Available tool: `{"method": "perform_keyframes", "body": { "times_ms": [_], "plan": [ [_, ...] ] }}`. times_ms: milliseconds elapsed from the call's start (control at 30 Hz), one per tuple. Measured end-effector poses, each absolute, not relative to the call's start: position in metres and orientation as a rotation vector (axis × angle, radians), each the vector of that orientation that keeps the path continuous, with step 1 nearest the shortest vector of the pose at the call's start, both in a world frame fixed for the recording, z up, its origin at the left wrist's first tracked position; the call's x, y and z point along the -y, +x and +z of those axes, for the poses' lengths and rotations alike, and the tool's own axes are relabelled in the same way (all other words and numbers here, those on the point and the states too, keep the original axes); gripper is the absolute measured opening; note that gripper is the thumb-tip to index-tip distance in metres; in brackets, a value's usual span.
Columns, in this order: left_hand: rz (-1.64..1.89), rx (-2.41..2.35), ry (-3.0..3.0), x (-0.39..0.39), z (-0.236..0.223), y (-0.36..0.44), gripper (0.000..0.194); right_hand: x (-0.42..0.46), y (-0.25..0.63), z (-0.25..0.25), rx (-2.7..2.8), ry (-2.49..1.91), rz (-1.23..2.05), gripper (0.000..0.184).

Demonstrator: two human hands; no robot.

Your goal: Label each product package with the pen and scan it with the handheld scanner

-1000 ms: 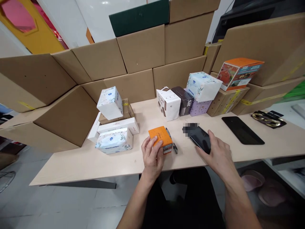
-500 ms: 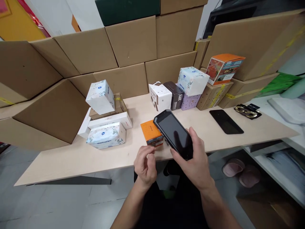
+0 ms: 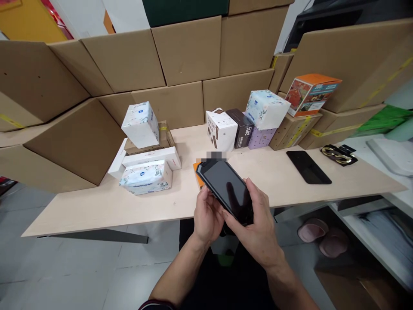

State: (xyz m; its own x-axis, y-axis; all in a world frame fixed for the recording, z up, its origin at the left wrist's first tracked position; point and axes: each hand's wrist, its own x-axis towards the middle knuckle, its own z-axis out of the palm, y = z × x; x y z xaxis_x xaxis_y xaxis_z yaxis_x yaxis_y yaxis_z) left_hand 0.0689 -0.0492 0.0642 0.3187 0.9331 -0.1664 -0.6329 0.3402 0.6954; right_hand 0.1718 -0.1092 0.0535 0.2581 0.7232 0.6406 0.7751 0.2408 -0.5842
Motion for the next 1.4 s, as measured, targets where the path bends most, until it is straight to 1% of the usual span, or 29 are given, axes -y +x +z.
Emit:
{"method": "perform_keyframes", "body": {
  "times_ms": [200,433,767,1267,1400],
  "plan": [
    [1.171,-0.641,0.539,0.049,0.057,0.072,0.036,0.107,0.173,0.052,1.495,-1.475,-0.118,0.085],
    [1.182,-0.588,0.311,0.048,0.061,0.073,0.028,0.102,0.172,0.054,1.528,-1.465,-0.2,0.086],
    [1.173,-0.586,0.227,0.044,0.063,0.07,0.032,0.097,0.171,0.052,1.562,-1.447,-0.254,0.087],
    [1.146,-0.583,0.329,0.043,0.059,0.071,0.037,0.098,0.17,0.053,1.554,-1.458,-0.21,0.087],
    [1.154,-0.619,0.308,0.044,0.061,0.072,0.036,0.099,0.17,0.053,1.552,-1.457,-0.193,0.087]
  ]
}}
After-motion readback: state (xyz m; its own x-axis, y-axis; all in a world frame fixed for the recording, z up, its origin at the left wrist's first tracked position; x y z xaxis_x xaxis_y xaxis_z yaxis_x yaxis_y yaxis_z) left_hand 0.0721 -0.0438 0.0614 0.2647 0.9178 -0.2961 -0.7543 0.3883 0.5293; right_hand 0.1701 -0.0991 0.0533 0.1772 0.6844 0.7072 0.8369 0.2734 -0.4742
